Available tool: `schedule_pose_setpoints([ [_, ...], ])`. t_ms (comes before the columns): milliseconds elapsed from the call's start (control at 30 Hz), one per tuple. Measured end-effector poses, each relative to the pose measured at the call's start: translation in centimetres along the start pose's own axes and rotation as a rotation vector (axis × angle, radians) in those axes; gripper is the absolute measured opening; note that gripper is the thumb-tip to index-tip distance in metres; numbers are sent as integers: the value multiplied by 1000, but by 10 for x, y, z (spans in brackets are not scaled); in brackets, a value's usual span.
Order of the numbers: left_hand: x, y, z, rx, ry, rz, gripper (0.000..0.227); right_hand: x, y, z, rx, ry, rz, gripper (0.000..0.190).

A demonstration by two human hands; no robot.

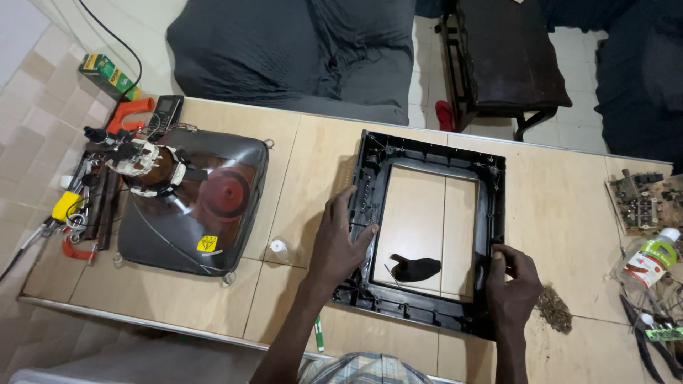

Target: Cleaning the inner frame of a plastic appliance housing using a toothbrush and cleaning fluid.

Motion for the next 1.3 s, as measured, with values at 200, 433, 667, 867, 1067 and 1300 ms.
schedule_pose_setpoints([
  [200,0,1,0,-5,-16,-9,74,7,2,0,7,-24,-6,22],
  [433,0,2,1,21,58,-37,76,2,-1,-2,15,20,-8,20],
  [667,-3,5,-2,26,64,-32,71,-11,-5,-6,-4,93,-26,20],
  [867,-3,6,-3,47,114,-37,72,-10,-4,-9,-13,127,-52,19],
  [1067,-3,5,-3,38,86,-40,72,-11,-3,-9,-2,117,-45,20],
  [1300,-2,6,-3,48,109,-55,71,-15,-5,-9,-6,112,-58,21],
])
Point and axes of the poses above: each hand's wrist, its own z-axis towards the middle knuckle, its own y-axis out of the back of the hand, x = y × z, the point moved 10 cm from there along z, towards the middle knuckle, and after that the axes turned 9 degrees about y, right-handed, at the moved point
